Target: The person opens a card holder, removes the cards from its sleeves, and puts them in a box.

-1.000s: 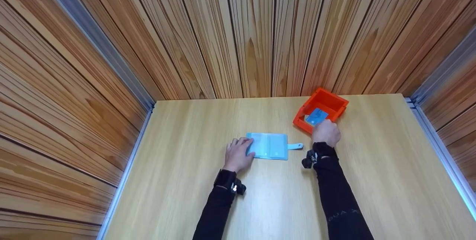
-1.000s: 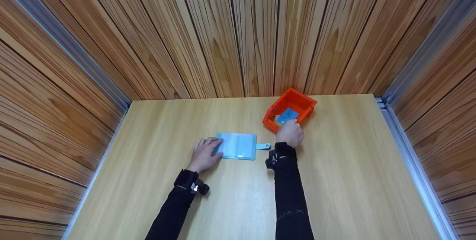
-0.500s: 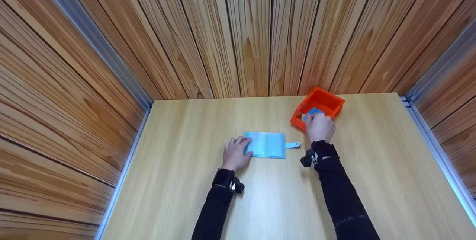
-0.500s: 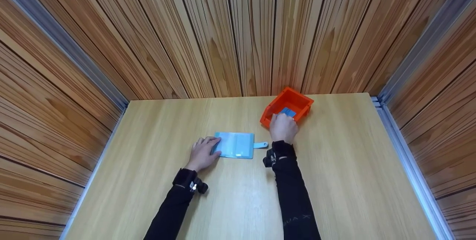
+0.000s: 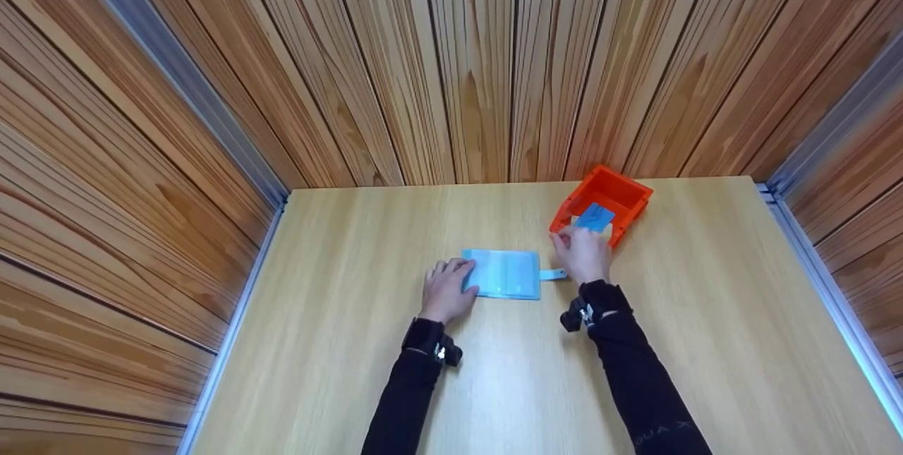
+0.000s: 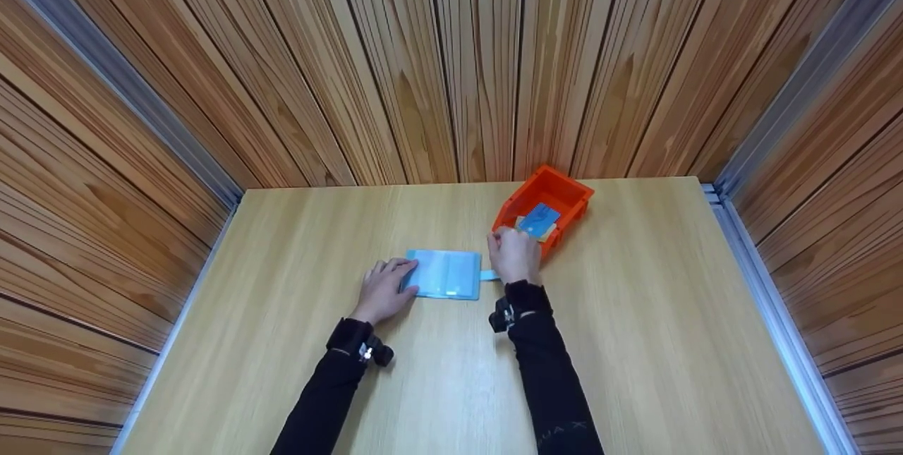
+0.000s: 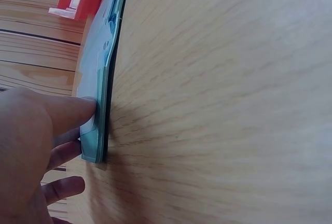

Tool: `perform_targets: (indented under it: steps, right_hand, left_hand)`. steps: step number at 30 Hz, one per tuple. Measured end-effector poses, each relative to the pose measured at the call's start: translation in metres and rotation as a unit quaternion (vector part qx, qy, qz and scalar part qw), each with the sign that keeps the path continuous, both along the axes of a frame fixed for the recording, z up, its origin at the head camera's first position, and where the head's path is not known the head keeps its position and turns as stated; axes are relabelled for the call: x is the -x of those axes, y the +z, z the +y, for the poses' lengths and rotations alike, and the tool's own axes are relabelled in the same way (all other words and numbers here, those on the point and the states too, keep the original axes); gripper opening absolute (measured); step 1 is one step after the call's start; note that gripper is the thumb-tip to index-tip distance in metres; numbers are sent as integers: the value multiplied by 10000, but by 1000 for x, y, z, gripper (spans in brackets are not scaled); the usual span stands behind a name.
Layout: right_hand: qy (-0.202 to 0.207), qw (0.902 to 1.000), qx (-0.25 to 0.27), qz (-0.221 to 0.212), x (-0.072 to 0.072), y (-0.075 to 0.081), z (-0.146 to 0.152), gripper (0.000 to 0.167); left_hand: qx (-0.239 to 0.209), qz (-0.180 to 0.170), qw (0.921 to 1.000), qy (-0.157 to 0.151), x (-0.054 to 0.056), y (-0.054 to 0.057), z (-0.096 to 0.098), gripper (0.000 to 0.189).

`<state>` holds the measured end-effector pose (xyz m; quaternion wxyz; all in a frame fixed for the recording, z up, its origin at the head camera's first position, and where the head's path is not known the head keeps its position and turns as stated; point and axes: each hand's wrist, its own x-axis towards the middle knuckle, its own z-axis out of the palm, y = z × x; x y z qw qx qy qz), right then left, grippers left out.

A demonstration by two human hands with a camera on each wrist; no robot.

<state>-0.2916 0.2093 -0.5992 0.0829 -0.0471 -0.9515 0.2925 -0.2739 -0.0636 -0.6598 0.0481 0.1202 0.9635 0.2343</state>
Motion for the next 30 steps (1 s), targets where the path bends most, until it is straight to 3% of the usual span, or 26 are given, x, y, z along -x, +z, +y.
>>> perform_targets:
  steps: [3,7,11,15,19,30]
  right_hand:
    - [384,9992,6,-114,-3,-8,-4,27]
    - [960,9931,4,-675,-5,-18,-7,32]
    - [1371,9808,-191,-1372,-6,-28,-10,58]
    - [1711,9692,-643,-1651,-7,-38,-13,81]
    - [1814,9645,-811,-1742,-9,-43,-14,88]
    - [1811,9670,-478,-1725,-8,-49,-10,86]
  left_hand:
    - [0,9,10000,-9,0,0,0,57]
    - [-22,93,9999,-42,1,0,-1,55]
    - [-32,152,9998,-77,0,1,-1,55]
    - [-10,148,9999,-46,0,1,-1,55]
    - [25,83,10000,-22,0,-1,-1,56]
    - [-18,133,9999,-48,0,-1,-1,57]
